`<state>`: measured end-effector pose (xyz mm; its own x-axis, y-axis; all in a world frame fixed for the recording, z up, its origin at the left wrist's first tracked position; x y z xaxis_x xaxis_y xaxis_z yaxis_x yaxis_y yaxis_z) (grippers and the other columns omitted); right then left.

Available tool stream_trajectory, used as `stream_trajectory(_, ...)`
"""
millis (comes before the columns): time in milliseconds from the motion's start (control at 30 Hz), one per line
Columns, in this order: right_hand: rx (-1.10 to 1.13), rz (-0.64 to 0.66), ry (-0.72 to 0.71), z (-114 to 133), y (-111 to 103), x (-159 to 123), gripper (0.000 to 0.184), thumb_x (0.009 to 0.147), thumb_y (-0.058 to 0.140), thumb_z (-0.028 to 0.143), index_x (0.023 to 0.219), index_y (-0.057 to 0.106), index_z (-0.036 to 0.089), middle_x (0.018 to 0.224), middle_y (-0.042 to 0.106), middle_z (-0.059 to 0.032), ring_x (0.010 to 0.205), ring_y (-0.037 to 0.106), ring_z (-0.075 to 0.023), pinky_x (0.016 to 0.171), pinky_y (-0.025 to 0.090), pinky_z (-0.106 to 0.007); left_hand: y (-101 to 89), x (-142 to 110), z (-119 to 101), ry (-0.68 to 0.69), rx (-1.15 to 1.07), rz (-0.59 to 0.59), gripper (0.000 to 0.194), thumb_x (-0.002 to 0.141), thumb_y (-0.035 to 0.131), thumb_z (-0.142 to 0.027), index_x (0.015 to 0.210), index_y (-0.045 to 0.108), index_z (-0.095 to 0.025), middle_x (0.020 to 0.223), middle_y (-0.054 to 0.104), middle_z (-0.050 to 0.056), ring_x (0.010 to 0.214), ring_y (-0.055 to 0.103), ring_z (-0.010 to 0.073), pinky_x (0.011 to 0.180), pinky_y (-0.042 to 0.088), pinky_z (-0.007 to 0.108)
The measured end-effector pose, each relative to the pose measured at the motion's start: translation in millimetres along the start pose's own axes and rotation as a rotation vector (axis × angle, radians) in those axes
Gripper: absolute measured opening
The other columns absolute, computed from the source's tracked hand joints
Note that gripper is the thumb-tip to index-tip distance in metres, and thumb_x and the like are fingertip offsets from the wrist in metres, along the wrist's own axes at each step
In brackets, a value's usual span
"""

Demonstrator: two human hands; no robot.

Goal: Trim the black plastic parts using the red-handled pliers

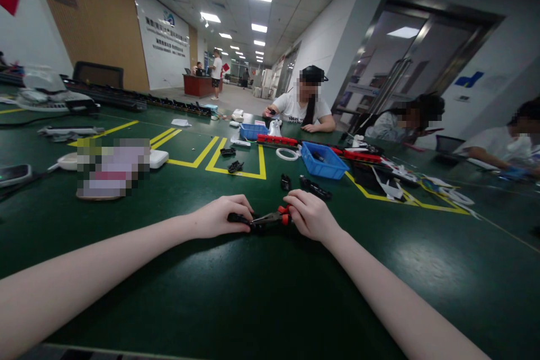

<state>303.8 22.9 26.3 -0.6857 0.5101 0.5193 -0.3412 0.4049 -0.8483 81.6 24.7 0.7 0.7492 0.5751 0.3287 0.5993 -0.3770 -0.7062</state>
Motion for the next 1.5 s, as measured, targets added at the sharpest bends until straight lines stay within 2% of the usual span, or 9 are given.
stream_trajectory(233,0.002,0.019,-0.005,-4.9,0.8,2.7,0.025,0.096,0.037,0.023,0.092,0.061,0.017,0.086,0.064,-0.0095,0.076,0.055,-0.0195,0.07,0.045,-0.035,0.1,0.2,0.8,-0.006,-0.015,0.0,0.016,0.086,0.07,-0.028,0.099,0.072,-0.021,0.112,0.062,0.006,0.101,0.062,0.0203,0.091,0.051,0.035)
stream_trajectory(833,-0.02,0.007,-0.01,1.8,0.0,3.3,0.024,0.095,0.038,0.023,0.088,0.06,0.015,0.083,0.063,-0.0089,0.072,0.051,-0.0185,0.067,0.039,-0.034,-0.4,0.2,-4.7,-0.008,0.017,0.006,0.015,0.086,0.069,-0.027,0.098,0.071,-0.019,0.111,0.062,0.006,0.1,0.062,0.0198,0.091,0.051,0.034)
stream_trajectory(1033,-0.025,0.0,-0.015,-2.0,-0.7,2.6,0.024,0.096,0.037,0.022,0.089,0.06,0.015,0.083,0.063,-0.0089,0.073,0.052,-0.0185,0.068,0.039,-0.034,-1.7,-1.4,-12.3,-0.012,0.011,-0.02,0.014,0.088,0.067,-0.026,0.1,0.071,-0.019,0.111,0.061,0.006,0.102,0.062,0.0196,0.093,0.05,0.035)
stream_trajectory(1500,-0.024,-0.04,-0.018,-2.3,-4.0,1.5,0.022,0.095,0.04,0.02,0.093,0.06,0.015,0.089,0.066,-0.0103,0.078,0.056,-0.0195,0.069,0.041,-0.035,-1.9,-1.4,-12.9,-0.038,0.009,-0.008,0.013,0.088,0.067,-0.025,0.099,0.071,-0.019,0.111,0.061,0.006,0.102,0.062,0.0195,0.094,0.05,0.036)
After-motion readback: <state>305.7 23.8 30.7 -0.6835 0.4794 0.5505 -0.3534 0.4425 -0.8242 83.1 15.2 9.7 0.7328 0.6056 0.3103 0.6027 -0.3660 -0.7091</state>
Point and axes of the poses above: each hand's wrist, its own x-axis towards the middle knuckle, its own y-axis out of the palm, z = x × y, the point moved 5 cm from there along x, towards the middle knuckle
